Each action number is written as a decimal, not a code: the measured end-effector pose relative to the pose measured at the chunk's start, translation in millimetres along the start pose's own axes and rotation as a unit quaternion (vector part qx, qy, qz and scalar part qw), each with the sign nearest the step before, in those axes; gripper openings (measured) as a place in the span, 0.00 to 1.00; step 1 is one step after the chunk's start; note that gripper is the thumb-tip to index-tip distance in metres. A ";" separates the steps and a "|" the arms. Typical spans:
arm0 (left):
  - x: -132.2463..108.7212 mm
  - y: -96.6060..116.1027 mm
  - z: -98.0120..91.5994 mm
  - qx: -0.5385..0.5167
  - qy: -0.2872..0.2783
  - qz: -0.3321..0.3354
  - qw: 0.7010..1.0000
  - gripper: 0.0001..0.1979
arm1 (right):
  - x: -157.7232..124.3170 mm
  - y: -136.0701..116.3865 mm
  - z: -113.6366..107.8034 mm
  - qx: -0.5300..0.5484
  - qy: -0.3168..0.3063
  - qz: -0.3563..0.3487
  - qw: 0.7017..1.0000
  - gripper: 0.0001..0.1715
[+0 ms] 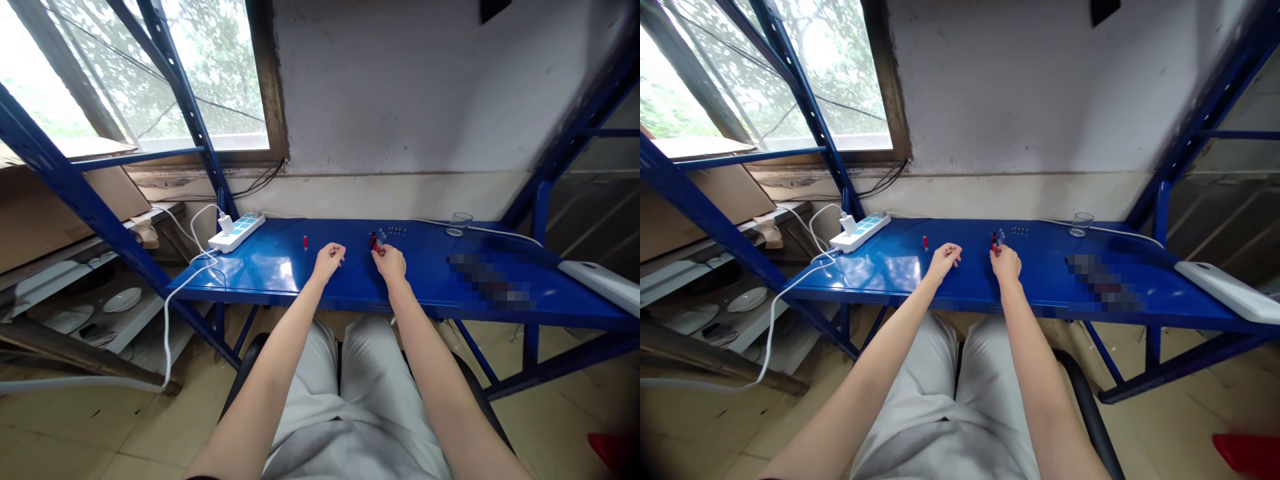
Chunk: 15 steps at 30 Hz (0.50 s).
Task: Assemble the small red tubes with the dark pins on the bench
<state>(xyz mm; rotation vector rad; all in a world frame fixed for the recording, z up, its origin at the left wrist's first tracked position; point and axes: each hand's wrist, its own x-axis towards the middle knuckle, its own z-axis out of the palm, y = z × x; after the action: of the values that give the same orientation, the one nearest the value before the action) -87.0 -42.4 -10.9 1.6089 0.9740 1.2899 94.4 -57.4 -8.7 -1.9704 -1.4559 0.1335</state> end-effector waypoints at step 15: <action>-0.4 0.9 0.6 0.018 -0.014 -0.007 1.000 0.12 | 8.5 1.3 3.5 -0.058 -0.023 0.014 0.998 0.11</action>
<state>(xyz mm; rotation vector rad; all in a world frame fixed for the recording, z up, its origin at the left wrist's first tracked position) -86.4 -43.2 -10.3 1.6401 0.9942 1.2434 97.0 -48.6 -9.6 -2.0946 -1.4945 0.1093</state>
